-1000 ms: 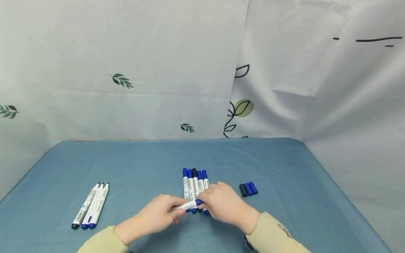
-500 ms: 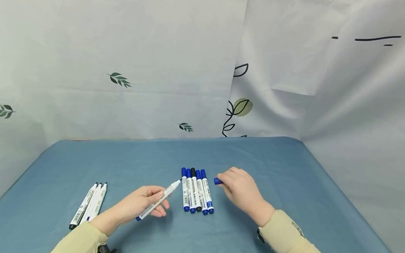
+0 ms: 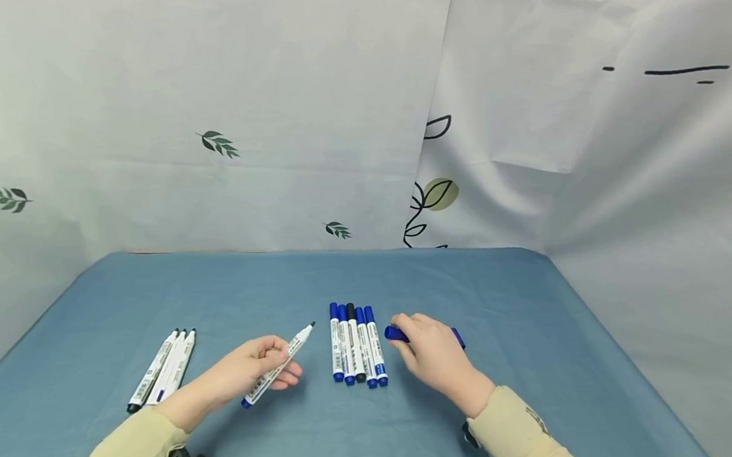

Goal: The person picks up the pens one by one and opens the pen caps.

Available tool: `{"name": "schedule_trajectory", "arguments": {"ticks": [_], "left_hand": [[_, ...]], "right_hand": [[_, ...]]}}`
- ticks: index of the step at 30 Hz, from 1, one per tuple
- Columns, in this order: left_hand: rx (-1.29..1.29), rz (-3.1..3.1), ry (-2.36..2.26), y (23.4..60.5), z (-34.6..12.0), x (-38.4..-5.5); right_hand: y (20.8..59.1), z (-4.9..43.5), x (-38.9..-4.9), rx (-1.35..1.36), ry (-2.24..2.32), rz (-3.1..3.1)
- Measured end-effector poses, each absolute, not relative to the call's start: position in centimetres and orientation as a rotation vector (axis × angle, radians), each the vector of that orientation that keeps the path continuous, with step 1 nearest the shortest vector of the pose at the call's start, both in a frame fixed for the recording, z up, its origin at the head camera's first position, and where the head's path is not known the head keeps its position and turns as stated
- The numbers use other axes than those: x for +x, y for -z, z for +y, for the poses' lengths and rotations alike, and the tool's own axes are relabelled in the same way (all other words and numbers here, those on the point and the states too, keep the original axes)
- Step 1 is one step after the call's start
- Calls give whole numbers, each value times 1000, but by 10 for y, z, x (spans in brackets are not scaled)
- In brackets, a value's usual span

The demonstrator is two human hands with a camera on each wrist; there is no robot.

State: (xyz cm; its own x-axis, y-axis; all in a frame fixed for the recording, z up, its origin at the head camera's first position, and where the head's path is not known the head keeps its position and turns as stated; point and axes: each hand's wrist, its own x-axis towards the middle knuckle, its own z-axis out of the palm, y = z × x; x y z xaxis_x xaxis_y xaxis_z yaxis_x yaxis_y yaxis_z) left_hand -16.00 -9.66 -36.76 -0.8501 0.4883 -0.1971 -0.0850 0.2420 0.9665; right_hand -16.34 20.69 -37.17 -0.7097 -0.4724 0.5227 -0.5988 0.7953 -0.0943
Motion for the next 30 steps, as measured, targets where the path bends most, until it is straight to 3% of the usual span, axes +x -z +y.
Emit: {"name": "schedule_trajectory", "arguments": {"ticks": [15,30], "left_hand": [[259,2361,-1550,364,-113,-156],[341,2489,-1446,363,-136,-155]], "right_hand": [[378,207,-159,833,-407,-2557],[380,205,-157,837,-386,-2583]]}}
